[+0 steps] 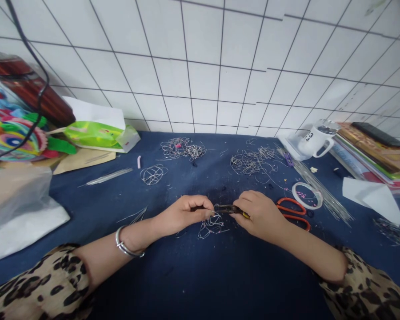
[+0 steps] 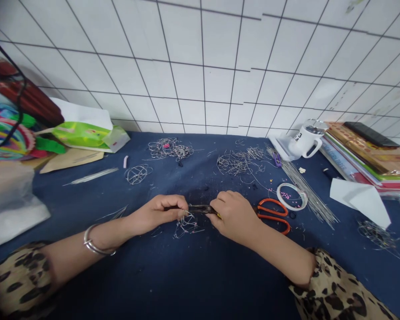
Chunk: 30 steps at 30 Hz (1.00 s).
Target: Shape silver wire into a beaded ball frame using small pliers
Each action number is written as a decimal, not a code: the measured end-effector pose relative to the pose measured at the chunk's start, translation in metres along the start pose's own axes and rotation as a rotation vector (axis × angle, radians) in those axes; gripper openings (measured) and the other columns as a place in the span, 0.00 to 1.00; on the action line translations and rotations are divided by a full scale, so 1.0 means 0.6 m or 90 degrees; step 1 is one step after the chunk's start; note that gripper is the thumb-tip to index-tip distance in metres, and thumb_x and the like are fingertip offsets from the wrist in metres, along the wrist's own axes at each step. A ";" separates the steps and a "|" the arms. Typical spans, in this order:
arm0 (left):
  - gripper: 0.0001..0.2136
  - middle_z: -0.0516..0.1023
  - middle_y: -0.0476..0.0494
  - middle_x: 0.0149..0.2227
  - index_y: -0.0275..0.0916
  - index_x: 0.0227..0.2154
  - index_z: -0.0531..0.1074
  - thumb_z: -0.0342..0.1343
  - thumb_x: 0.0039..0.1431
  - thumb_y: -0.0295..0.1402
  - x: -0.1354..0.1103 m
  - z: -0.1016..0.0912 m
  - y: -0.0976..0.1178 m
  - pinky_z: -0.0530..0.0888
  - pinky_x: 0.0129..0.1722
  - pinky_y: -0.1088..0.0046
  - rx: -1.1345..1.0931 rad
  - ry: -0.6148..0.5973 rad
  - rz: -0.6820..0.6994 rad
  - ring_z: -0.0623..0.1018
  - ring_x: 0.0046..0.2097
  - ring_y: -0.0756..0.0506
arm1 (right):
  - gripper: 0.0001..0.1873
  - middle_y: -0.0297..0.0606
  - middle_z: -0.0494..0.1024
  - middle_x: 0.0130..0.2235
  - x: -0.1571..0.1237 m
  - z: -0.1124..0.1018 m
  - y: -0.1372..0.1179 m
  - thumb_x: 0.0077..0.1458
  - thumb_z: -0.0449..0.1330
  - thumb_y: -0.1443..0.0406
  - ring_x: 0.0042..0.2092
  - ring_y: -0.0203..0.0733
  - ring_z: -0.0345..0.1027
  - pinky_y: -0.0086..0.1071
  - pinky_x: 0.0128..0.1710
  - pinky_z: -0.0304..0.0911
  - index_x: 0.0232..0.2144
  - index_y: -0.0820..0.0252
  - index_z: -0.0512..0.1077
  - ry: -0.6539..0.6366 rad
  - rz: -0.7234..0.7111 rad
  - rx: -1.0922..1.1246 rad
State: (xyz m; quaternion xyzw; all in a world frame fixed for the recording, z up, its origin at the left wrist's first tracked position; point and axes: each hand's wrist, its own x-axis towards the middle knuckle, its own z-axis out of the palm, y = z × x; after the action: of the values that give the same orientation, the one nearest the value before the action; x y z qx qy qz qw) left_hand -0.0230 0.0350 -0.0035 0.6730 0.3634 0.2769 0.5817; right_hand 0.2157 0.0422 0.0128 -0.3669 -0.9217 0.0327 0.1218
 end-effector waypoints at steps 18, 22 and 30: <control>0.08 0.68 0.47 0.29 0.34 0.31 0.70 0.51 0.57 0.34 0.001 0.000 0.001 0.65 0.31 0.75 -0.011 0.009 0.017 0.66 0.30 0.51 | 0.09 0.35 0.69 0.29 0.002 -0.016 0.022 0.55 0.54 0.61 0.32 0.34 0.63 0.27 0.33 0.57 0.31 0.60 0.71 -0.055 0.019 0.115; 0.07 0.68 0.48 0.28 0.34 0.31 0.70 0.51 0.58 0.33 0.002 -0.001 0.000 0.64 0.31 0.75 -0.009 0.013 0.015 0.66 0.30 0.51 | 0.09 0.34 0.70 0.29 0.003 -0.014 0.023 0.55 0.54 0.61 0.33 0.34 0.63 0.27 0.33 0.57 0.32 0.60 0.71 -0.070 -0.003 0.140; 0.07 0.68 0.48 0.29 0.33 0.32 0.70 0.51 0.58 0.33 0.002 -0.001 0.000 0.64 0.31 0.75 -0.013 0.008 0.010 0.66 0.30 0.52 | 0.09 0.34 0.69 0.28 0.001 -0.002 0.023 0.55 0.54 0.61 0.32 0.34 0.63 0.27 0.33 0.56 0.30 0.60 0.70 -0.060 -0.008 0.118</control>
State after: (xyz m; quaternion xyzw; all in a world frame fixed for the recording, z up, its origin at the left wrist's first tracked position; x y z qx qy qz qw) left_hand -0.0227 0.0362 -0.0036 0.6678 0.3589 0.2892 0.5844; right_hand 0.2245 0.0528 0.0119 -0.3462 -0.9218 0.1342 0.1118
